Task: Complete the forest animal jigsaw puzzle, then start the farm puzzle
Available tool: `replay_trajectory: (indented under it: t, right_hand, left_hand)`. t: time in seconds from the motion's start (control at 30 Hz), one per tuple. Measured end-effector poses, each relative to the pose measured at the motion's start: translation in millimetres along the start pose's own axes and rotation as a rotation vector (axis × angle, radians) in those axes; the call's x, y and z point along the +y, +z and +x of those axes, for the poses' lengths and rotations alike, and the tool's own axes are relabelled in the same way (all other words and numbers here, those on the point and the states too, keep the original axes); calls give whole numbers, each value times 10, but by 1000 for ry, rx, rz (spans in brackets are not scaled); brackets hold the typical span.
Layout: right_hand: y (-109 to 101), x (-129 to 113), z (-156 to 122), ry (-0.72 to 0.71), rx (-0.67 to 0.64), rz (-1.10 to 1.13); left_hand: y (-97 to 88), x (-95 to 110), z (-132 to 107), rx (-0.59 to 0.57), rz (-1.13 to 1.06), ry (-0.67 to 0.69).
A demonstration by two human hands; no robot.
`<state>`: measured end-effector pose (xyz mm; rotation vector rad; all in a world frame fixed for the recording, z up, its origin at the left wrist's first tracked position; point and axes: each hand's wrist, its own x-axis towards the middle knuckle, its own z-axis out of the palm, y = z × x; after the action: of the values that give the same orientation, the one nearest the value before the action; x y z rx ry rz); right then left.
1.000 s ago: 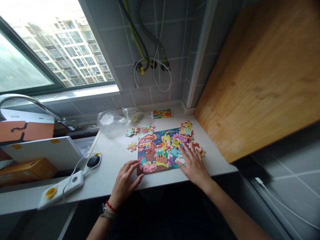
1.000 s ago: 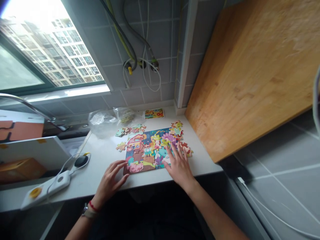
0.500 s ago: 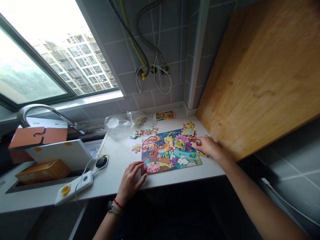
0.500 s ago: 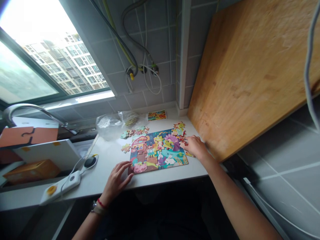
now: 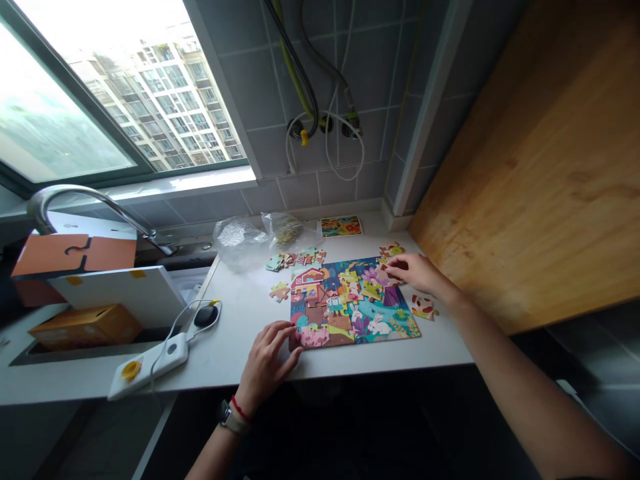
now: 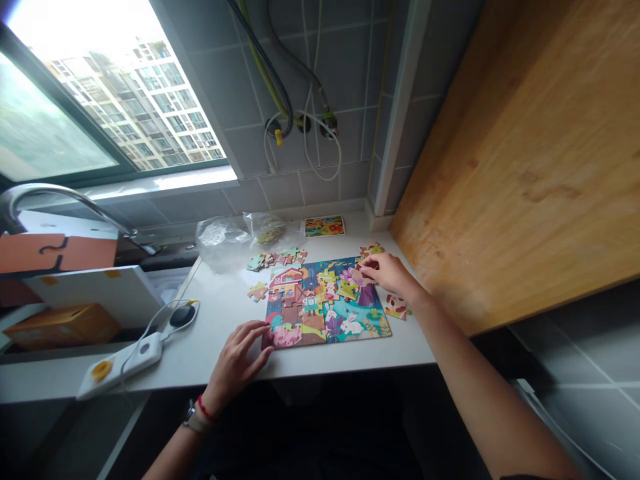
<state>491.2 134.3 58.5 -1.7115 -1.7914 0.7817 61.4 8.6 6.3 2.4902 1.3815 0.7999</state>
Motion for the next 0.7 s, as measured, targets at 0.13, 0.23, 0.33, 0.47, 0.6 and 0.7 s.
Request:
replay_trajectory:
  t: [0.13,0.23,0.33,0.47,0.6,0.7]
  right_hand:
    - [342,-405,304,-93,-227,87]
    - [623,-630,491,-121,-338,100]
    - [806,-747,631,-131,-395,87]
    - [927,-779,717,-128,-438,63]
    - [903,-724,720,-118,-435,55]
    - [742,-605,701,-107,-414,56]
  left_hand:
    - [-10,18,-1,2,-25,-11]
    - [-16,30,-2,9,-34,-21]
    - [-15,37,1,15,-41,-30]
    - [-15,40,5,14,-46,-40]
    - [-19,35,4,12,-43,-36]
    - [-20,30,0,2,-44,-36]
